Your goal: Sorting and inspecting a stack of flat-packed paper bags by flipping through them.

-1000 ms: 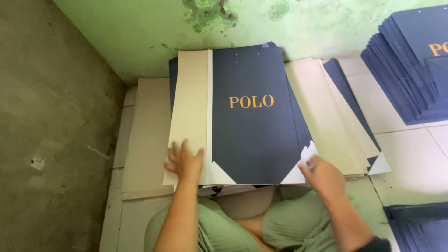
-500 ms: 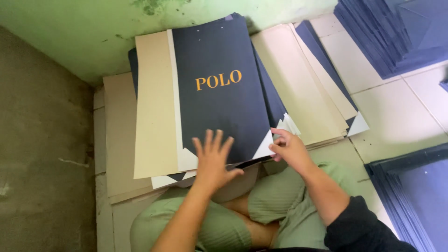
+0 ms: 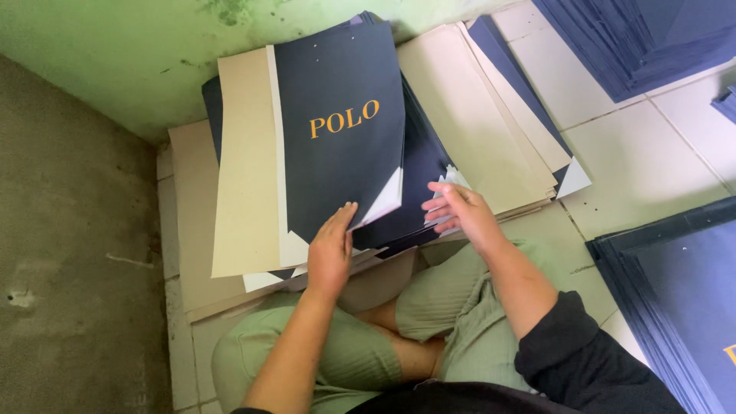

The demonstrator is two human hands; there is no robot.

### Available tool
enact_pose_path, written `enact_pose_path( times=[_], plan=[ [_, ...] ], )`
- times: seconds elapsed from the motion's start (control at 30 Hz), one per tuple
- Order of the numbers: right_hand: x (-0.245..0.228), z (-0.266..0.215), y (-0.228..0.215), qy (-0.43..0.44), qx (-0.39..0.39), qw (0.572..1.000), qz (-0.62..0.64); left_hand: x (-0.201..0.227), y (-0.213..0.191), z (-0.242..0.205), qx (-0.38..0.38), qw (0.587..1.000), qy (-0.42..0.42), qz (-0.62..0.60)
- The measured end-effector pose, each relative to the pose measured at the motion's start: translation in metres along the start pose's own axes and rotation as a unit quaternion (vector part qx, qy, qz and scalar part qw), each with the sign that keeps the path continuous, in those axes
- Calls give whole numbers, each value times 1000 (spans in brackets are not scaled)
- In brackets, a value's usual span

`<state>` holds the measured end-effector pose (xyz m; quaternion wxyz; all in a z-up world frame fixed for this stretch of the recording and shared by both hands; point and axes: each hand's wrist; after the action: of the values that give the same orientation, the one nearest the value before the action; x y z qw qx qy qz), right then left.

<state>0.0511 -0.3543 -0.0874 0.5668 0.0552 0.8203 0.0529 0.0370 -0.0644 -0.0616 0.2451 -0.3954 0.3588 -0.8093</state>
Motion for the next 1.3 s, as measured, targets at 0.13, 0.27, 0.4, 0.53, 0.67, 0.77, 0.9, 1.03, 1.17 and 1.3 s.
enact_pose_path(
  times=[0.13, 0.27, 0.4, 0.53, 0.67, 0.77, 0.9, 1.03, 1.17, 1.3],
  plan=[
    [-20, -14, 11, 33, -112, 991, 58, 4, 8, -4, -48, 995, 53, 65],
    [-9, -10, 17, 67, -108, 991, 35, -2, 30, -14, -129, 971, 99, 175],
    [11, 12, 9, 2, -43, 998, -54, -13, 44, -16, -131, 947, 114, 270],
    [-4, 20, 10, -64, -71, 994, -58, -23, 35, -12, -134, 949, 87, 273],
    [-16, 34, 10, -85, -86, 992, -26, -21, 32, -8, -67, 952, 108, 280],
    [-16, 42, -4, -65, -79, 995, 3, -18, 29, -8, -28, 970, 66, 233],
    [18, 45, -39, -59, 214, 954, -200, -20, 24, -7, 27, 988, -22, 148],
    [20, 24, -43, -11, 256, 828, -498, -17, 21, -3, 41, 992, -41, 109],
    [8, 4, -19, -50, 249, 752, -608, -19, 20, -3, 43, 995, -45, 83],
    [10, -6, -2, -33, 223, 734, -641, -20, 18, -4, 45, 995, -51, 74]
  ],
)
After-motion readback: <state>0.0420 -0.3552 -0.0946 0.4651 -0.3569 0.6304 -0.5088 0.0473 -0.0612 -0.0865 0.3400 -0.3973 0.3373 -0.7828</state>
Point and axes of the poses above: each hand's wrist, its own z-axis towards the middle knuckle, its own y-axis out of the palm, x = y × z, and after that the axes turned 8 degrees about y, right-handed
